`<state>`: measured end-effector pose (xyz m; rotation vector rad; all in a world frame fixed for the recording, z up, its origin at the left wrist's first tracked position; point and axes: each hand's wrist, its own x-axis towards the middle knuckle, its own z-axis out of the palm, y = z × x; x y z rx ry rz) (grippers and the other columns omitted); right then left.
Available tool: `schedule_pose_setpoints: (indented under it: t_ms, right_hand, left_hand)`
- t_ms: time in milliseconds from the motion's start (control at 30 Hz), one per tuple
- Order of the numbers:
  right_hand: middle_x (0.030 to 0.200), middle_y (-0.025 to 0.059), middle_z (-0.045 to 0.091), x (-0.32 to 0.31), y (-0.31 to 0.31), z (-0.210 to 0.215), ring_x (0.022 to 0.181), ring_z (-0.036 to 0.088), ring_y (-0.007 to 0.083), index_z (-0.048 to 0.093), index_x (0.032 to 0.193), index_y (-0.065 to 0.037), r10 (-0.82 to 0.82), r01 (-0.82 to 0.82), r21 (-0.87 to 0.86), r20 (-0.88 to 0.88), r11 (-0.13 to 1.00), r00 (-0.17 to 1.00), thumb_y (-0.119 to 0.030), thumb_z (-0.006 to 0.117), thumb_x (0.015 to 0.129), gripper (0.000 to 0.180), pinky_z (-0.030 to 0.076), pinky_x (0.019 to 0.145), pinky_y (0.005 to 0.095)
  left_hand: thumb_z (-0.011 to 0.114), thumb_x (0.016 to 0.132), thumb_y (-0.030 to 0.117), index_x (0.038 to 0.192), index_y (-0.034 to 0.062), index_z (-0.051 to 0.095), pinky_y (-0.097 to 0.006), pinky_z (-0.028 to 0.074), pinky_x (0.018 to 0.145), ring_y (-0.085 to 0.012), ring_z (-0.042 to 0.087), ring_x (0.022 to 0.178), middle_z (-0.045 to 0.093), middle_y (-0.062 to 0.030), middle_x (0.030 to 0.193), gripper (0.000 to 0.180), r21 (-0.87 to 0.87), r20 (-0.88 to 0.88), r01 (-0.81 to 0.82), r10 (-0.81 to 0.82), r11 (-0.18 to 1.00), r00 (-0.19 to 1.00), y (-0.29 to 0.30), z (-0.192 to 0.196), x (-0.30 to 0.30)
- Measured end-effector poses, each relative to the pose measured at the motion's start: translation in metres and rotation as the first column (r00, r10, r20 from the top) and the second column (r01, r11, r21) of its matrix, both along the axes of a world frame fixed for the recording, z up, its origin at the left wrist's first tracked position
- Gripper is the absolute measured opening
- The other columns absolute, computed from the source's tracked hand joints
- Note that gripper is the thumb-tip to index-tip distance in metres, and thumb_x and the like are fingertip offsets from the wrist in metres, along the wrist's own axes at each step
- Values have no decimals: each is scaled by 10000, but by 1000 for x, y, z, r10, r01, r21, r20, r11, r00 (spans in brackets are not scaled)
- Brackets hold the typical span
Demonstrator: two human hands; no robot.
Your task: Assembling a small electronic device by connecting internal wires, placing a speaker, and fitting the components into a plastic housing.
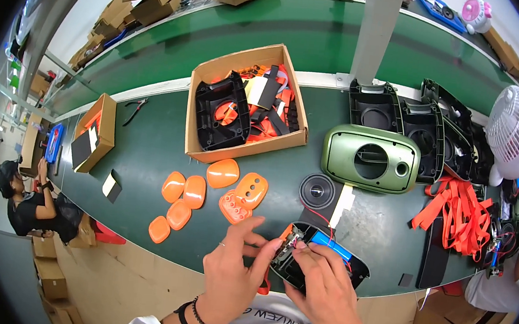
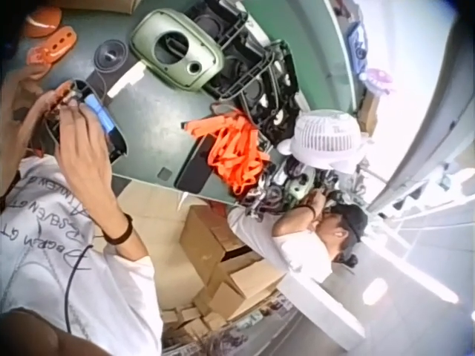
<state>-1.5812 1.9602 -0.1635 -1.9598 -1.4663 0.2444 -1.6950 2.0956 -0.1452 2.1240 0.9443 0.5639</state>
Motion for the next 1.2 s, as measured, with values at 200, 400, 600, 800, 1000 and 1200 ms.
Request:
schedule_pose_setpoints:
  t_ms: [200,400,600,800,1000,1200]
  right_hand:
    - [1324,112,646,1,-1,-1,1224,600,290,603,1318,-4,-3,3,6,-5,1000,1000,-69,813,692,663,522,1014,383]
    - [1326,137,646,-1,-4,-2,1223,596,337,577,1311,-2,-4,3,20,25,1000,1000,-64,880,643,735,526,1014,422]
    - [1331,149,640,-5,0,3,1225,602,347,632,1231,1,1,-3,38,49,999,999,-72,881,651,636,525,1020,437]
    - [1346,144,630,-10,0,9,1229,600,355,672,1199,-33,0,-2,22,100,1000,995,-111,870,689,552,516,1022,449]
    - [1348,172,623,-14,-10,24,1201,605,386,632,1280,-32,-50,38,62,211,997,976,-134,913,675,675,492,1029,489]
    - [1374,238,563,-2,-48,22,1263,523,447,568,1391,23,-242,214,164,180,963,953,-344,963,689,885,399,1094,533]
  left_hand:
    - [800,911,87,1254,10,578,-298,533,547,-189,750,676,734,-61,824,415,35,3,-39,39,999,999,-5,-2,1]
    - [794,916,87,1262,-10,569,-322,581,664,-219,768,793,732,-124,1047,423,55,32,56,-58,997,998,1,-1,0]
    - [772,927,81,1257,-12,581,-351,599,817,-254,758,962,727,-152,1129,392,-21,155,107,-102,994,983,22,-7,-7]
    - [746,940,70,1213,-18,611,-355,593,858,-253,752,984,740,-157,1089,317,-120,188,46,-23,992,982,37,-2,-48]
    - [792,880,86,1211,20,640,-380,560,899,-300,679,1052,698,-146,1147,370,147,66,-199,191,969,979,67,-7,-109]
    - [851,817,145,1288,55,628,-443,478,1012,-353,559,1152,594,-143,1292,529,349,-168,-275,348,896,922,94,-21,-172]
